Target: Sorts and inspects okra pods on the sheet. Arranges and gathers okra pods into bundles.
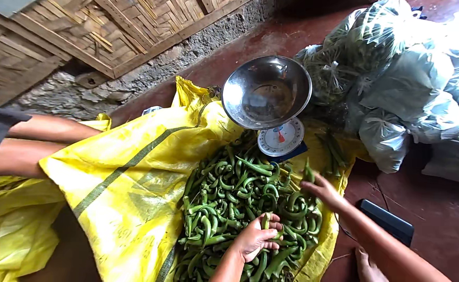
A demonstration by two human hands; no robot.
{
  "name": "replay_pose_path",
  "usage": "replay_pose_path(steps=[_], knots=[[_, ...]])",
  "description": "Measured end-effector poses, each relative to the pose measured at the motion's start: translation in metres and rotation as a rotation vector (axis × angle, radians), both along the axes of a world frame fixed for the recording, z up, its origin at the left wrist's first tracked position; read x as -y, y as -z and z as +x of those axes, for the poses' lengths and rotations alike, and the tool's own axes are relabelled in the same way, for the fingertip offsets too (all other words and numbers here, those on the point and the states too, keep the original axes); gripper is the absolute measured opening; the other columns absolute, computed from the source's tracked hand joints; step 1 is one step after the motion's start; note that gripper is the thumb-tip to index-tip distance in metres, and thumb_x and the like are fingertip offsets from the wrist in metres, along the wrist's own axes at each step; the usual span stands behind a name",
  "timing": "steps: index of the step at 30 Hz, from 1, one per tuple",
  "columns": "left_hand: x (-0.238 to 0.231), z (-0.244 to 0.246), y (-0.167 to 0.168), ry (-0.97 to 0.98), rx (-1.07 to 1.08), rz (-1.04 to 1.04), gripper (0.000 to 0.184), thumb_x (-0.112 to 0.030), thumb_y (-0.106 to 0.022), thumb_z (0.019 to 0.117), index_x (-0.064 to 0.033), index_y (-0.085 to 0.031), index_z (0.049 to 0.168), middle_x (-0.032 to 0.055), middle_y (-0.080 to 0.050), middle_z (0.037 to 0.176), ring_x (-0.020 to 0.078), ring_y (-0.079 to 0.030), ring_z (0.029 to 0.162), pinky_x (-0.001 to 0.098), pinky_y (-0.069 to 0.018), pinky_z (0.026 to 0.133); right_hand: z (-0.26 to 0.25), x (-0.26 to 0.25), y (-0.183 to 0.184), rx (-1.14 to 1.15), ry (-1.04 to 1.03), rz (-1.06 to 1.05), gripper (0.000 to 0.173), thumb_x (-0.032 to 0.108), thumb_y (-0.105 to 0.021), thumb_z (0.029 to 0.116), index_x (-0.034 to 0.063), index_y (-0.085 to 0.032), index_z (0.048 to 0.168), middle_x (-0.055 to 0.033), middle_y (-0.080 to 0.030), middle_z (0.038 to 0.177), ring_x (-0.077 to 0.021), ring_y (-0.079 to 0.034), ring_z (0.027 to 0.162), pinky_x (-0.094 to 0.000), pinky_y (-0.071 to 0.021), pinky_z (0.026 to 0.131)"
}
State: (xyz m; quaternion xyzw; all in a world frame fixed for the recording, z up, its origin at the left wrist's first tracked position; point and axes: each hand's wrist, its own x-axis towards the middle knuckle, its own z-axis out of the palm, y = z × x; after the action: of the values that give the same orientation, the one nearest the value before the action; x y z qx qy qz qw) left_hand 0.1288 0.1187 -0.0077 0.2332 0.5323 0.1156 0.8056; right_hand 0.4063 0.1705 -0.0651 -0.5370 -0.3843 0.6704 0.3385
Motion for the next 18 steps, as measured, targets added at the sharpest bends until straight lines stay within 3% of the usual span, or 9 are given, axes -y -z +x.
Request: replay_pose_path(steps=[3,5,7,10,12,15,18], knots=[[-0.001,-0.008,0.0,-0.081,0.014,-0.006,0.045,0.007,-0.057,0.0915,-0.0062,-0.047,0.133,0.0107,-0.07,0.116,0.0265,-0.072,0.099,0.0423,-0.0617,0.082,0.058,-0.037,-0.012,0.627,0.033,0.209,0.048,0.015,-0.061,0.0998,-0.0015,-0.05,0.144,-0.0252,-0.065,0.123,-0.0364,-0.066,0.109,-0.055,-0.0531,0.096],[-0.003,-0.014,-0.002,-0.04,-0.068,0.041,0.044,0.006,-0.055,0.0937,-0.0048,-0.046,0.135,0.0112,-0.07,0.112,0.026,-0.072,0.097,0.0422,-0.0619,0.082,0.088,-0.054,-0.015,0.867,0.047,0.19,0.053,0.017,-0.06,0.1015,-0.0029,-0.045,0.149,-0.031,-0.057,0.136,-0.0457,-0.058,0.124,-0.061,-0.0455,0.106],[-0.008,-0.022,-0.004,0.15,-0.247,0.115,0.044,0.003,-0.053,0.0964,-0.0046,-0.045,0.139,0.0105,-0.07,0.11,0.0233,-0.072,0.096,0.0405,-0.0617,0.081,0.105,-0.069,-0.014,1.005,0.029,0.09,0.056,0.019,-0.058,0.1032,-0.0021,-0.04,0.152,-0.0315,-0.052,0.142,-0.0482,-0.055,0.128,-0.062,-0.0438,0.107],[-0.022,-0.033,-0.01,0.521,-0.557,0.168,0.046,-0.005,-0.052,0.1038,-0.0086,-0.043,0.149,0.0173,-0.066,0.125,0.0295,-0.071,0.103,0.0467,-0.06,0.086,0.111,-0.084,0.001,1.076,-0.052,-0.09,0.058,0.024,-0.053,0.1058,0.0001,-0.036,0.155,-0.0315,-0.054,0.141,-0.0476,-0.055,0.129,-0.0627,-0.0437,0.106],[-0.025,-0.043,-0.01,0.614,-0.705,0.18,0.051,-0.01,-0.053,0.1047,-0.0114,-0.039,0.154,0.0229,-0.064,0.129,0.0355,-0.072,0.101,0.052,-0.0595,0.086,0.106,-0.084,0.011,1.074,-0.092,-0.149,0.059,0.031,-0.049,0.1075,0.0019,-0.035,0.157,-0.03,-0.057,0.139,-0.0462,-0.056,0.128,-0.0625,-0.0439,0.106],[-0.028,-0.06,-0.015,0.597,-0.825,0.195,0.06,-0.013,-0.058,0.1035,-0.0102,-0.031,0.158,0.0254,-0.061,0.133,0.0366,-0.072,0.104,0.0527,-0.0597,0.09,0.091,-0.065,0.015,1.068,-0.034,0.038,0.061,0.028,-0.057,0.1039,0.0027,-0.038,0.156,-0.0301,-0.042,0.154,-0.0488,-0.048,0.136,-0.0624,-0.0416,0.109],[-0.035,-0.056,-0.033,0.764,-1.2,0.277,0.073,-0.023,-0.062,0.1022,-0.0125,-0.024,0.163,0.0242,-0.055,0.145,0.0407,-0.059,0.129,0.0572,-0.0481,0.107,0.066,-0.029,0.017,0.916,-0.119,0.318,0.058,0.023,-0.064,0.0988,0.0017,-0.047,0.151,-0.0299,-0.04,0.155,-0.0466,-0.036,0.146,-0.0605,-0.032,0.118]])
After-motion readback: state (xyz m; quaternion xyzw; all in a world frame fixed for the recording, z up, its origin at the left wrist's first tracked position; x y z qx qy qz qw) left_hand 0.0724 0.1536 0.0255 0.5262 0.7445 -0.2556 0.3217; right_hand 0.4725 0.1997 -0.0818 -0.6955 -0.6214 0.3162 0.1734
